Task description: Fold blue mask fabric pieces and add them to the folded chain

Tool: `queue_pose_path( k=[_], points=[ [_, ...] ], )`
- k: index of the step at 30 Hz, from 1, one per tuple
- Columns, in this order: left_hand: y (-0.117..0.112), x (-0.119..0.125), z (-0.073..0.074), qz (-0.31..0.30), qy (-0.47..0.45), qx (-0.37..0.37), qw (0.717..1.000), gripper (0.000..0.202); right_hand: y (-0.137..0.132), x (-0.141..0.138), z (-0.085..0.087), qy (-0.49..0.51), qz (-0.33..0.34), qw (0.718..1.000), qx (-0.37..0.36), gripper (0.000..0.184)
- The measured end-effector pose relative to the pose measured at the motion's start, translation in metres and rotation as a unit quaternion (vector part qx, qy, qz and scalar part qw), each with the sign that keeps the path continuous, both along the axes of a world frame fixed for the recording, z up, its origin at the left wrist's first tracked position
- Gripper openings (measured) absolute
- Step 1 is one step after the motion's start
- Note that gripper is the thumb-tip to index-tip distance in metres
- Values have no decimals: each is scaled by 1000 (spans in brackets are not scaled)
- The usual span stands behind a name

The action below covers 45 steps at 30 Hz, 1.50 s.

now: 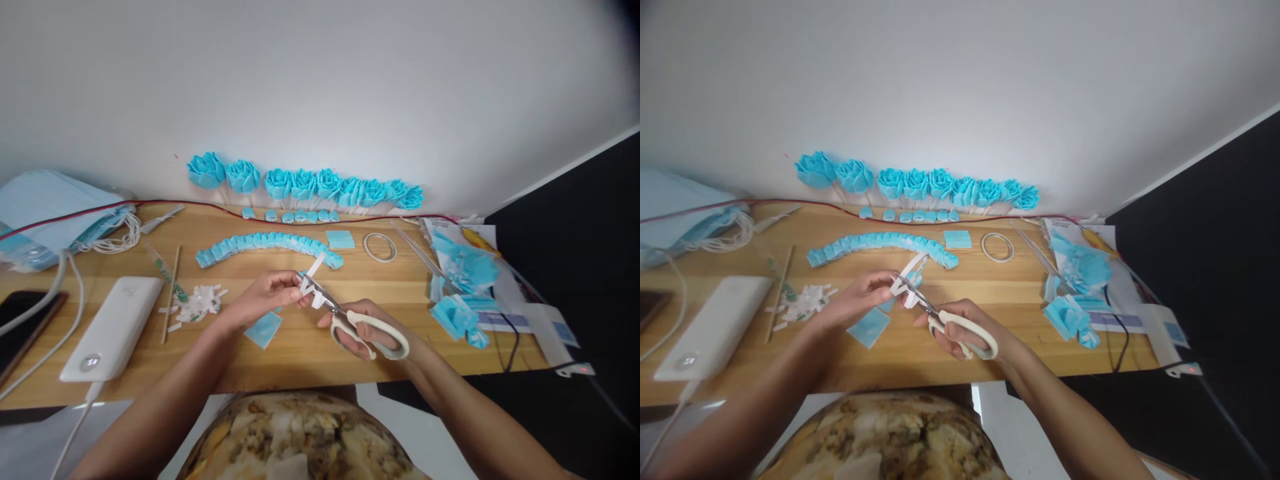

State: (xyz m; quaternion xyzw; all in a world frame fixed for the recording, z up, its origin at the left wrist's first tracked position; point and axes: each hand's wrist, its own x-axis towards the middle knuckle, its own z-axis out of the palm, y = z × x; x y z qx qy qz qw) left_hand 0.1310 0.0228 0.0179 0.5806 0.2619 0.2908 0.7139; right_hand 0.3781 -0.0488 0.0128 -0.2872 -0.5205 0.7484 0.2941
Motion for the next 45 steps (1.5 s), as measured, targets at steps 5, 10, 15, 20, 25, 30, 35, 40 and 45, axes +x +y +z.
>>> queue_pose_path(
  k=[5,10,15,20,25,30,35,40,45],
  points=[
    [-1,-1,1,-9,2,1,1000,57,-4,0,1,9,-23,1000,-17,65],
    [0,-3,-2,7,26,22,999,39,-9,-1,0,31,-44,998,-22,60],
    [0,-4,-5,15,33,42,998,35,-12,-2,0,16,-69,997,-24,60],
    [0,-3,-4,22,26,76,997,40,-13,-7,8,-89,-104,989,-54,65],
    [1,-3,-7,24,43,57,997,31,-14,-8,9,-95,-114,987,-62,65],
    [0,-1,-6,50,37,73,995,25,-17,-9,7,-77,-107,989,-66,71],
    [-1,1,-4,54,17,57,997,34,-20,-12,5,-53,-93,992,-60,74],
    [0,0,-5,79,25,74,994,39,-21,-14,4,-57,-95,992,-58,73],
    [-1,0,-2,101,48,82,990,38,-19,-16,5,-80,-117,988,-61,74]
  ],
)
